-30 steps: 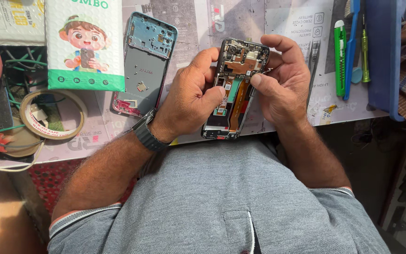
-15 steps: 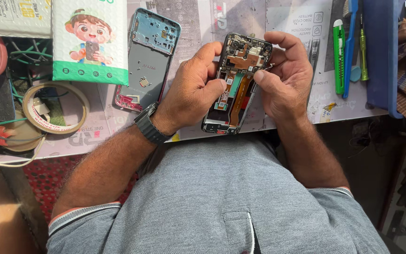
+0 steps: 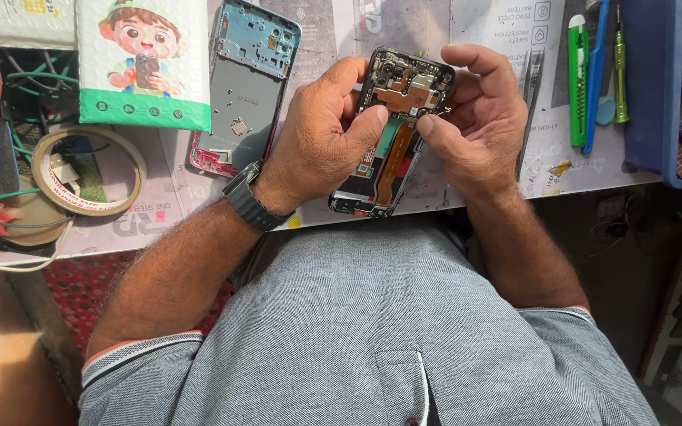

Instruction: The person uses tweezers to remove the battery and ribbon cables from a disassembled smartphone. They then reposition internal components and place the battery back into the device.

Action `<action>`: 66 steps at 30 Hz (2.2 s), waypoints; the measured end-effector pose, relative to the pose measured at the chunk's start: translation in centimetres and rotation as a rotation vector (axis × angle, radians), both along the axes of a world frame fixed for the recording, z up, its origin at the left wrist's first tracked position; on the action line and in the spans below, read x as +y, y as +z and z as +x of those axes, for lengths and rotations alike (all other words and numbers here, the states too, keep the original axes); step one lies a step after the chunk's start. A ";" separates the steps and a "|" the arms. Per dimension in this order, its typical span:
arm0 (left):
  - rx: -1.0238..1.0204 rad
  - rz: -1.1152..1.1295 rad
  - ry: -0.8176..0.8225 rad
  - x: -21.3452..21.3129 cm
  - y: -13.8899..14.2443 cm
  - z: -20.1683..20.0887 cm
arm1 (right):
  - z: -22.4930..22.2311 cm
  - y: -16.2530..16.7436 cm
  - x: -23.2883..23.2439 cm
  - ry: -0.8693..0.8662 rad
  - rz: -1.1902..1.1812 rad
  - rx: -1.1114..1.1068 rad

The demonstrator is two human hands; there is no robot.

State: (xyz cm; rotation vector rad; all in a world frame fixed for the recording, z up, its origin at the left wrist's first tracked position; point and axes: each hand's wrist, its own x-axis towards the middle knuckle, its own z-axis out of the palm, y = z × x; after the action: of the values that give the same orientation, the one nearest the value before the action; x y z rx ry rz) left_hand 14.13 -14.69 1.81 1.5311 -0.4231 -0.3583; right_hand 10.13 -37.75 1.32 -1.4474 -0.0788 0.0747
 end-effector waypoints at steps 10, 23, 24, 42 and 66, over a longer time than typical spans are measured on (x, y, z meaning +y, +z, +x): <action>0.145 -0.226 -0.121 0.3 -0.1 0.3 | 0.7 -0.2 0.0 0.000 0.288 0.021; 0.223 -0.252 -0.123 0.3 0.2 0.3 | 0.8 -0.1 0.0 0.008 0.324 0.054; 0.189 -0.182 -0.108 0.3 0.2 0.3 | 0.8 -0.1 0.0 0.010 0.332 0.055; -0.025 -0.013 -0.040 0.3 -1.0 0.0 | 1.1 1.1 0.9 -0.056 0.305 0.098; -0.012 -0.119 -0.095 0.4 -1.9 0.1 | 1.3 0.4 0.5 -0.031 0.288 0.021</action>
State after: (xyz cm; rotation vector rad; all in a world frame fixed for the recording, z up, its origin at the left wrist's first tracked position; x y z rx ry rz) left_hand 14.23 -14.29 -0.04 1.4006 -0.5188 -0.3916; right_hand 11.43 -37.28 1.76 -1.1596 -0.0479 0.0508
